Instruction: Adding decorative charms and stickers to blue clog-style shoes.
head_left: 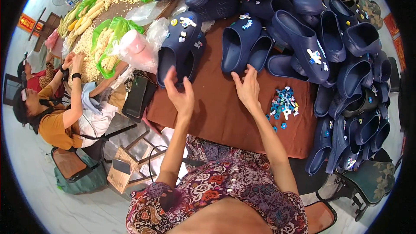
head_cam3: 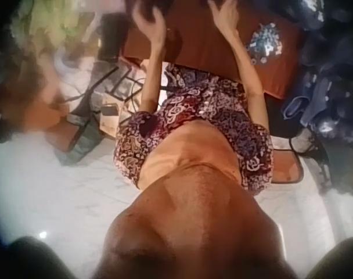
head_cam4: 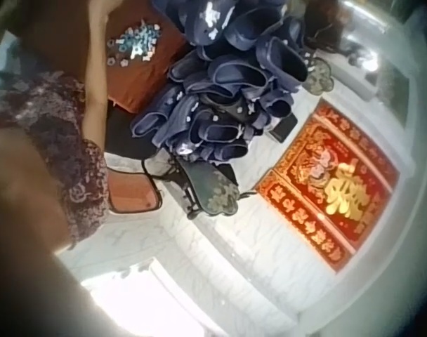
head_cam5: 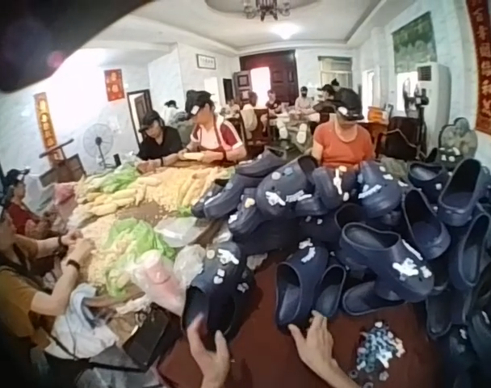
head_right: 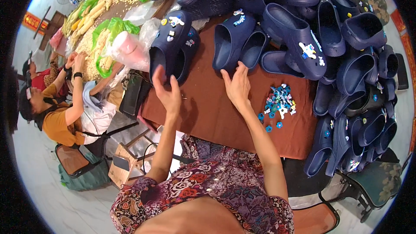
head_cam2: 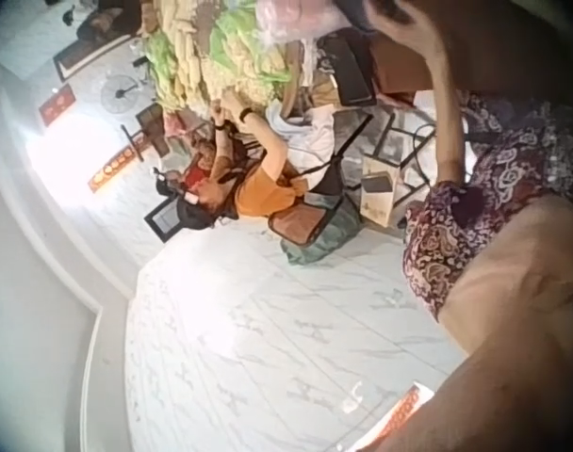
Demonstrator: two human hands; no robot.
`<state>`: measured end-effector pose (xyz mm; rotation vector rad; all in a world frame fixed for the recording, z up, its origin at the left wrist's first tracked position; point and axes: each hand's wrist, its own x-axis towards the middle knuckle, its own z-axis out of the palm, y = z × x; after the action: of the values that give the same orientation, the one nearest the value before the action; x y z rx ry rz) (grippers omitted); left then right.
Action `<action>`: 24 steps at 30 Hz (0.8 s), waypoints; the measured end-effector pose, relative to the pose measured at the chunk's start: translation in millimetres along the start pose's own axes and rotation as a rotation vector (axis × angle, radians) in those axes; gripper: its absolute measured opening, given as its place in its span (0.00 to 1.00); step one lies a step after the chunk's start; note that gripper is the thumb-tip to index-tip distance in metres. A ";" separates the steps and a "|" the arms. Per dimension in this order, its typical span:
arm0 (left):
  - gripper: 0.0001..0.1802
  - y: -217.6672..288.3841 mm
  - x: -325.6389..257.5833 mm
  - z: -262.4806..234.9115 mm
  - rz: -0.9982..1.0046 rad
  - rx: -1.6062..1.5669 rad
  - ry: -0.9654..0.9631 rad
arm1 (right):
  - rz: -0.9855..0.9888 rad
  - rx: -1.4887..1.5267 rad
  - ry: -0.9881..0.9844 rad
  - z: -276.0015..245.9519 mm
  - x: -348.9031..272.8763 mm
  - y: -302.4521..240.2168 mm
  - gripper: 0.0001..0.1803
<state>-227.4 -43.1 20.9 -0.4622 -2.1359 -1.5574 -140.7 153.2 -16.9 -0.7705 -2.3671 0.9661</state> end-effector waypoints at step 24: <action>0.17 21.7 -90.6 10.0 -0.499 -0.461 -0.466 | 0.321 0.738 -0.167 -22.2 -133.2 14.2 0.35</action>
<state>-141.7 -27.3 -13.3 -0.5006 -2.3397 -2.4538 -25.2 85.9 -40.4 -0.7854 -1.7969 1.9417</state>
